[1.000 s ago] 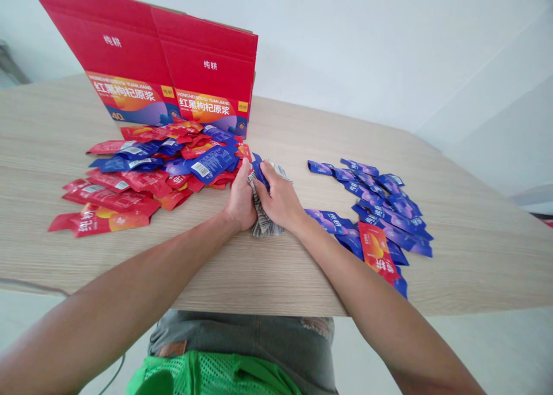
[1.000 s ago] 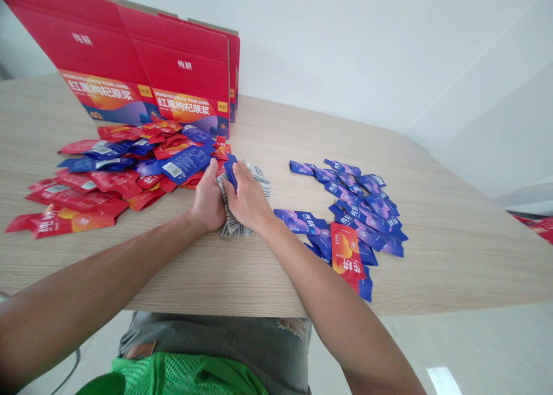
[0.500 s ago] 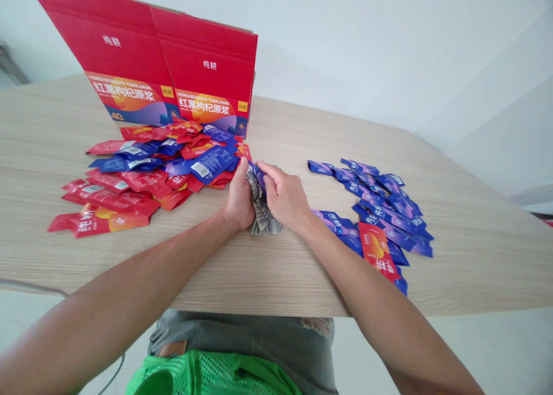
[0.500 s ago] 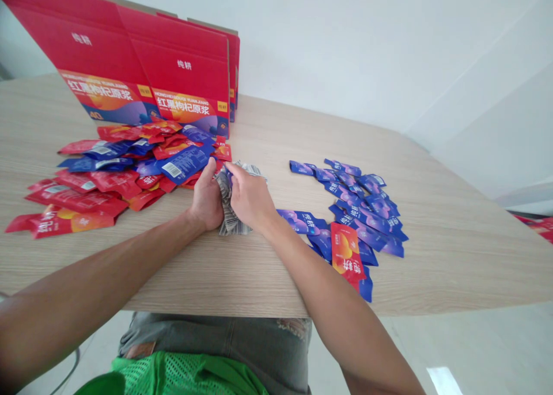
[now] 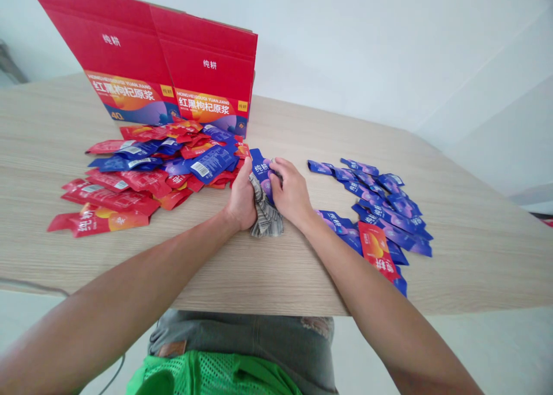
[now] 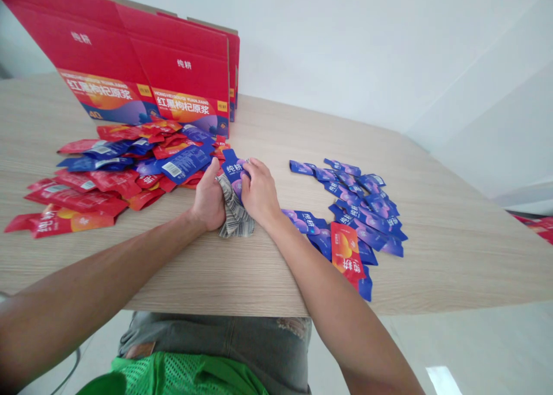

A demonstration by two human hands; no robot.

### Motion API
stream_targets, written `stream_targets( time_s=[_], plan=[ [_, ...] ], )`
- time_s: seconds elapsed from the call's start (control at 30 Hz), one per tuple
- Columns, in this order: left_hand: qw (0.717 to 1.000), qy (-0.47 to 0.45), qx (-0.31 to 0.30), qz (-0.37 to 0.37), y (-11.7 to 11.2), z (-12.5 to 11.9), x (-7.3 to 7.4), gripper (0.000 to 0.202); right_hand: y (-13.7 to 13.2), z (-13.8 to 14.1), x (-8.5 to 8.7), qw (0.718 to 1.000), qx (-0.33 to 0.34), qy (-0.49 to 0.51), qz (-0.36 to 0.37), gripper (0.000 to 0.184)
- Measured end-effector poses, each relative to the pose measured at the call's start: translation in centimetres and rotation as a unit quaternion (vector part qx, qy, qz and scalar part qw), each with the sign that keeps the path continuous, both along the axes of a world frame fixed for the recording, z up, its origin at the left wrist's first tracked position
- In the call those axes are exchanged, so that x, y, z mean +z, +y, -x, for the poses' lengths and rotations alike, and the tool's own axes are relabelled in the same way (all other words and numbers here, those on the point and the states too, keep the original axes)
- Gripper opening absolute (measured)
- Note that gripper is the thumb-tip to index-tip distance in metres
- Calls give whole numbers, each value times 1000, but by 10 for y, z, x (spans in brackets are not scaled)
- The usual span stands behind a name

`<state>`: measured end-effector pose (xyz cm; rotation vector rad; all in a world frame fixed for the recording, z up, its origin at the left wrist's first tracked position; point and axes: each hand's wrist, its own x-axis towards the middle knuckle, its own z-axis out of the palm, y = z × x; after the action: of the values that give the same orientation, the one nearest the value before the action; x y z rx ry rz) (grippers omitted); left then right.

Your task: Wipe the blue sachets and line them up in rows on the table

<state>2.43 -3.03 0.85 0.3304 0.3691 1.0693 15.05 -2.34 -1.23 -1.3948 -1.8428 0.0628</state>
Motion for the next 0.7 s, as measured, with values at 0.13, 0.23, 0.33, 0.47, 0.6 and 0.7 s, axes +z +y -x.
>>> stream_targets(
  time_s=[0.13, 0.23, 0.33, 0.47, 0.6, 0.7],
  plan=[
    [1000, 7, -6, -1, 0, 2, -2, 51, -7, 15, -6, 997, 0, -66, -38, 43],
    [1000, 11, -20, -5, -1, 3, -2, 53, -14, 23, -2, 993, -39, -109, -36, 43],
    [1000, 5, -26, 3, -1, 3, -1, 55, -19, 25, 9, 986, -45, -163, 7, 44],
    [999, 7, -40, 11, -2, 4, -1, 57, -23, 26, 25, 967, -15, -249, 54, 47],
    [998, 12, -61, 10, -4, 4, -1, 59, -26, 27, 33, 953, -19, -288, 86, 49],
    [998, 17, -65, 0, -6, 3, -1, 57, -28, 25, 36, 952, -30, -290, 97, 54]
  ],
)
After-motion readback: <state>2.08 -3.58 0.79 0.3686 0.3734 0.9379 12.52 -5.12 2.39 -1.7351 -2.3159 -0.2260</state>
